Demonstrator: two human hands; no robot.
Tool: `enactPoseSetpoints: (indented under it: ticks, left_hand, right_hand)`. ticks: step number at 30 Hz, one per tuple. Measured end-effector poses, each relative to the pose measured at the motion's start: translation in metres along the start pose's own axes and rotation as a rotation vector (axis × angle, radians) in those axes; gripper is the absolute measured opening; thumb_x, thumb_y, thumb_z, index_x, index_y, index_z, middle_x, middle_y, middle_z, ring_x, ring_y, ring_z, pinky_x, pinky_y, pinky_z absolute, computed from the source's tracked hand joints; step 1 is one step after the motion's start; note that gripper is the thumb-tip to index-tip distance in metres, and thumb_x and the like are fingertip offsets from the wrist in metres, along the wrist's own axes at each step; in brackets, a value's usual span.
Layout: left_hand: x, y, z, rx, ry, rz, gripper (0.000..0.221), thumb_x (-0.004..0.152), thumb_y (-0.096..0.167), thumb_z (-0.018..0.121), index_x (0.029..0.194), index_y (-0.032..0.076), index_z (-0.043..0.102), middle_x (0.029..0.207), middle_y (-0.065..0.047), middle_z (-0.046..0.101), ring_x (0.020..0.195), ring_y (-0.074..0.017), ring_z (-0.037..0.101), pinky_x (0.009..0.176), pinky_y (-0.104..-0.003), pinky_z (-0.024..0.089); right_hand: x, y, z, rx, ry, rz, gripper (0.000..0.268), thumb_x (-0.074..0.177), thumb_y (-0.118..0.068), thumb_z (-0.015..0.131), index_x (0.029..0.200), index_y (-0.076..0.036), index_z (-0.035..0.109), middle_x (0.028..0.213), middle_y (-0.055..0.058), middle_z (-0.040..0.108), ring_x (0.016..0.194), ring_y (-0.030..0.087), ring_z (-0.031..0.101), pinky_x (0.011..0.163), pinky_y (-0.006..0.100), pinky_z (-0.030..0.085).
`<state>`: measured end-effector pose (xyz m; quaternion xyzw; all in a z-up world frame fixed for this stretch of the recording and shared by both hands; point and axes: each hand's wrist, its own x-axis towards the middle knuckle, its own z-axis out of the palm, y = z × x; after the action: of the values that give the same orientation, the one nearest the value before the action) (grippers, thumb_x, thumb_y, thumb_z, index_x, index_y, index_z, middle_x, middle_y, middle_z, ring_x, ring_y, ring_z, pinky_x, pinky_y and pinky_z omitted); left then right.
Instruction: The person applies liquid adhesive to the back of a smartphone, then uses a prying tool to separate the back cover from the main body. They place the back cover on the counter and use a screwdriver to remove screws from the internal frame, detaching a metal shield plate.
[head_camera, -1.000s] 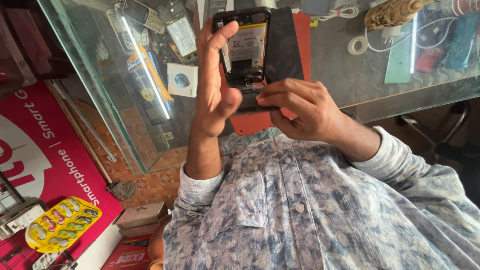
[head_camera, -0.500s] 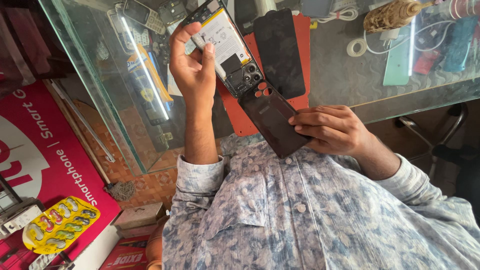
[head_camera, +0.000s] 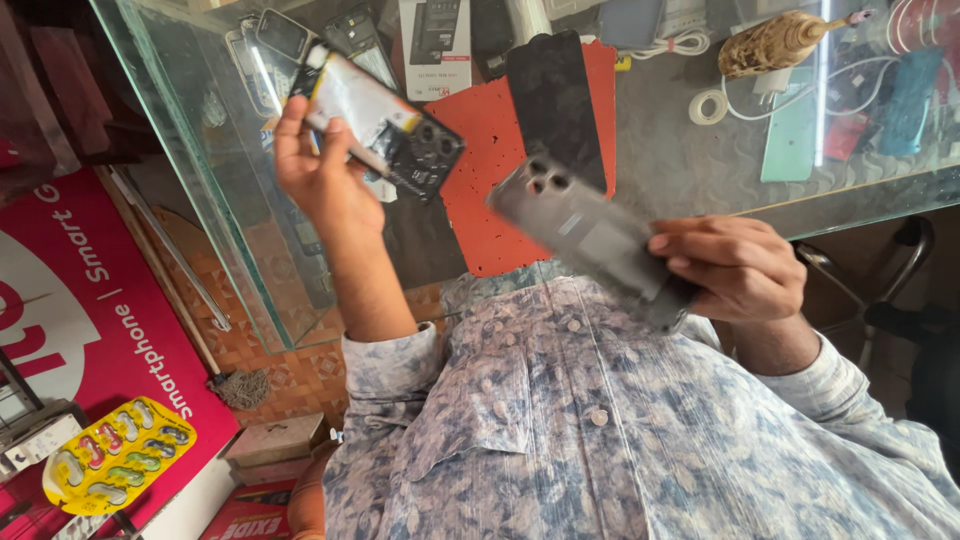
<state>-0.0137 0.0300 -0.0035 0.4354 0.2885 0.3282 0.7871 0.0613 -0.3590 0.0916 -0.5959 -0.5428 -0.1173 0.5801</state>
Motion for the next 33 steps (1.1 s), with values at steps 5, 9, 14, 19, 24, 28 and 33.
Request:
enactPoseSetpoints:
  ticks: [5, 9, 14, 19, 24, 28, 33]
  left_hand:
    - [0.001, 0.021, -0.031, -0.063, 0.085, 0.013, 0.062, 0.093, -0.019, 0.064, 0.146, 0.007, 0.042, 0.125, -0.017, 0.061, 0.119, -0.0249, 0.065, 0.105, -0.039, 0.058]
    - [-0.02, 0.025, -0.038, -0.075, 0.108, -0.042, 0.075, 0.092, -0.017, 0.064, 0.153, 0.018, 0.034, 0.128, -0.015, 0.06, 0.118, -0.024, 0.062, 0.101, -0.039, 0.055]
    - [-0.052, 0.025, -0.031, -0.117, 0.064, -0.094, 0.081, 0.091, -0.016, 0.061, 0.156, 0.022, 0.03, 0.131, -0.015, 0.06, 0.115, -0.0227, 0.061, 0.098, -0.036, 0.054]
    - [-0.073, 0.028, -0.013, -0.16, 0.021, -0.142, 0.084, 0.086, -0.017, 0.057, 0.157, 0.021, 0.033, 0.132, -0.015, 0.061, 0.119, -0.0253, 0.063, 0.1, -0.038, 0.055]
    - [-0.095, 0.024, 0.022, -0.159, -0.094, -0.248, 0.076, 0.083, -0.016, 0.056, 0.152, 0.009, 0.041, 0.136, -0.013, 0.06, 0.125, -0.0242, 0.063, 0.107, -0.039, 0.055]
    - [-0.108, 0.009, 0.056, -0.072, -0.391, -0.289, 0.067, 0.088, -0.011, 0.06, 0.152, 0.003, 0.045, 0.135, -0.012, 0.063, 0.125, -0.0213, 0.063, 0.111, -0.035, 0.053]
    - [-0.082, -0.004, 0.083, 0.192, -0.55, -0.282, 0.042, 0.102, 0.016, 0.066, 0.14, -0.001, 0.058, 0.125, -0.01, 0.068, 0.113, -0.0188, 0.062, 0.102, -0.036, 0.053]
  right_hand:
    - [-0.002, 0.01, 0.012, -0.471, -0.095, 0.053, 0.019, 0.077, 0.012, 0.078, 0.091, 0.009, 0.065, 0.102, 0.023, 0.071, 0.093, 0.04, 0.076, 0.076, 0.044, 0.066]
    - [-0.004, 0.023, 0.038, -0.671, -0.242, 0.083, 0.021, 0.081, 0.006, 0.083, 0.096, 0.008, 0.069, 0.113, 0.018, 0.07, 0.105, 0.036, 0.073, 0.086, 0.042, 0.064]
    - [0.002, 0.021, 0.048, -0.676, -0.379, 0.265, 0.026, 0.08, 0.001, 0.076, 0.106, 0.007, 0.072, 0.125, 0.014, 0.067, 0.121, 0.033, 0.066, 0.096, 0.045, 0.059]
    - [0.019, 0.017, 0.043, -0.613, -0.443, 0.367, 0.038, 0.066, -0.001, 0.065, 0.103, 0.004, 0.072, 0.123, 0.014, 0.067, 0.119, 0.038, 0.064, 0.097, 0.051, 0.054]
    - [0.026, 0.002, 0.047, -0.246, -0.23, 0.626, 0.041, 0.086, -0.011, 0.067, 0.122, 0.007, 0.062, 0.127, 0.019, 0.064, 0.113, 0.035, 0.063, 0.099, 0.044, 0.05]
    - [0.012, 0.008, 0.051, 0.539, -0.238, 1.181, 0.047, 0.097, -0.011, 0.065, 0.139, 0.004, 0.05, 0.12, 0.015, 0.069, 0.108, 0.018, 0.066, 0.094, 0.031, 0.054]
    - [-0.019, 0.015, 0.057, 0.703, -0.002, 1.223, 0.036, 0.104, 0.004, 0.057, 0.138, 0.006, 0.044, 0.124, 0.012, 0.065, 0.114, 0.013, 0.061, 0.094, 0.026, 0.05]
